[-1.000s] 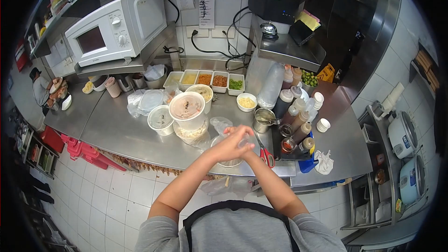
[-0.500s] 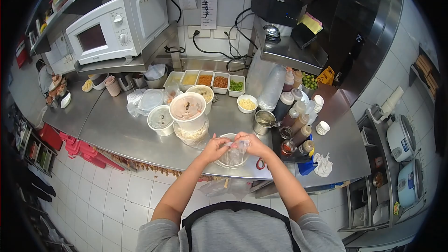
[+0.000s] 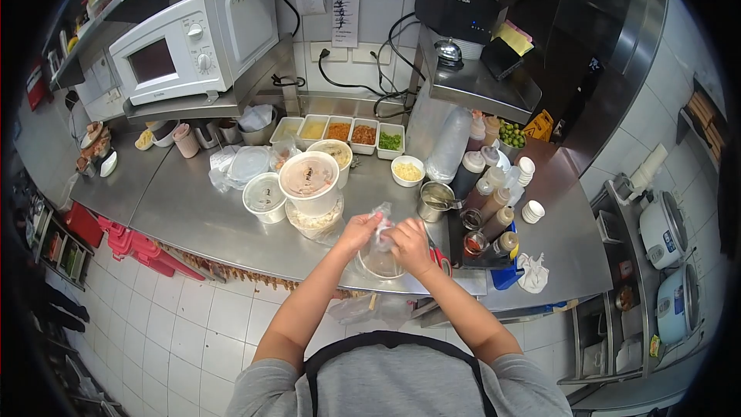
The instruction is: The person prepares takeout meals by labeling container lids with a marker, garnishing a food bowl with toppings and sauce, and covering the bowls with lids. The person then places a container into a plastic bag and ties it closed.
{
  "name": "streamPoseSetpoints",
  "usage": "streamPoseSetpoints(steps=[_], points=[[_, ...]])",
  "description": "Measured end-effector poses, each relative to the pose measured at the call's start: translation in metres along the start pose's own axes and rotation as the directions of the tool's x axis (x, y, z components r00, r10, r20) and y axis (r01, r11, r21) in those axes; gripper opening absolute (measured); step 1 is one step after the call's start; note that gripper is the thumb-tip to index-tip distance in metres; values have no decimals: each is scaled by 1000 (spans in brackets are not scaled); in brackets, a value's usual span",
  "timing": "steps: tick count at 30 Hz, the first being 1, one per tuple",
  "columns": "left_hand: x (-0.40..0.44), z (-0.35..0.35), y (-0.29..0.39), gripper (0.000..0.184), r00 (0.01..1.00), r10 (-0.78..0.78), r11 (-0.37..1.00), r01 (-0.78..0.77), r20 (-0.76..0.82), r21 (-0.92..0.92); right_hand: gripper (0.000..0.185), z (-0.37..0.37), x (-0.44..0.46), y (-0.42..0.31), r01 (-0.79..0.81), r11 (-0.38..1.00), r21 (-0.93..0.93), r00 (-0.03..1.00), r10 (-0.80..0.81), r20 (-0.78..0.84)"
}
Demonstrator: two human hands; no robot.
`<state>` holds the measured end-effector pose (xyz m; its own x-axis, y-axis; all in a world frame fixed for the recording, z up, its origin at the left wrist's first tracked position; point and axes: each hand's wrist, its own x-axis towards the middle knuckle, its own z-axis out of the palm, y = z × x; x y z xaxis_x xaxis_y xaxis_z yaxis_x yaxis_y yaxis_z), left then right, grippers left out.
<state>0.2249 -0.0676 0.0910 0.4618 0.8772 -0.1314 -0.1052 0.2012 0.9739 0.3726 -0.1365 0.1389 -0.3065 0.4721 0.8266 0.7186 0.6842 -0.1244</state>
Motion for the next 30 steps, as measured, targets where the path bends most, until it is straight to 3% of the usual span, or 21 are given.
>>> streamPoseSetpoints(steps=[2, 3, 5, 9, 11, 12, 13, 14, 15, 16, 17, 18, 20, 22, 24, 25, 27, 28, 29, 30], points=[[8, -4, -10, 31, 957, 139, 990, -131, -255, 49, 12, -2, -33, 6, -138, 988, 71, 983, 128, 135], [8, -8, -13, 31, 957, 137, 990, -129, -255, 50, 12, -8, -47, 2, -140, 988, 72, 982, 129, 136], [7, -17, -17, 32, 863, 178, 968, -67, -472, 241, 9, -20, -72, -7, -324, 940, 107, 927, 293, 235], [13, -14, -35, 31, 826, 193, 961, -49, -530, 273, 10, -20, -91, -3, -500, 852, 157, 857, 460, 232], [-16, 6, 9, 32, 874, 405, 914, -397, -269, 87, 14, -16, -83, 9, -602, 794, -81, 728, 588, 354], [-25, 9, 17, 32, 878, 401, 916, -392, -259, 90, 14, -16, -78, 13, -610, 788, -82, 723, 597, 348], [-34, 11, 23, 32, 935, 354, 932, -351, -15, 89, 15, -17, -72, 18, -553, 821, -141, 757, 566, 325], [-38, 12, 24, 32, 931, 285, 945, -312, 226, 96, 15, -18, -66, 24, -490, 848, -201, 791, 529, 307], [-41, 17, 20, 33, 971, 204, 976, -212, 127, 54, 15, -21, -58, 32, -493, 847, -201, 790, 532, 305], [-38, 9, 18, 33, 971, 202, 976, -210, 127, 56, 13, -27, -50, 40, -401, 884, -242, 794, 467, 389], [-33, -7, 16, 33, 947, 270, 887, -316, 176, 337, 12, -32, -46, 42, -302, 914, -270, 785, 399, 474], [-29, -18, 12, 33, 917, 319, 709, -399, 241, 582, 12, -37, -43, 38, -301, 916, -266, 785, 396, 476], [-25, -26, 2, 33, 905, 374, 681, -418, 205, 602, 12, -49, -32, 26, -152, 935, -320, 598, 345, 724], [-20, -31, -7, 32, 886, 430, 649, -437, 174, 623, 11, -51, -30, 16, -123, 953, -277, 563, 297, 771], [-17, -25, -15, 33, 741, 665, 478, -520, 95, 708, 8, -49, -31, 12, -197, 980, 26, 707, 124, 696], [-17, -21, -16, 33, 741, 666, 478, -517, 91, 710, 8, -43, -30, 11, -195, 980, 30, 707, 119, 697], [-18, -15, -17, 32, 763, 646, 559, -486, 15, 672, 14, -18, -27, 6, -126, 907, 401, 897, -69, 437], [-16, -15, -19, 32, 761, 649, 555, -490, 18, 672, 14, -7, -26, 5, -122, 908, 400, 898, -70, 434], [-15, -14, -22, 32, 746, 666, 544, -488, 3, 682, 20, 5, -26, 2, -418, 729, 542, 832, 68, 550], [-14, -13, -24, 33, 732, 682, 533, -485, -13, 693, 26, 18, -26, -1, -662, 451, 599, 718, 154, 678]])
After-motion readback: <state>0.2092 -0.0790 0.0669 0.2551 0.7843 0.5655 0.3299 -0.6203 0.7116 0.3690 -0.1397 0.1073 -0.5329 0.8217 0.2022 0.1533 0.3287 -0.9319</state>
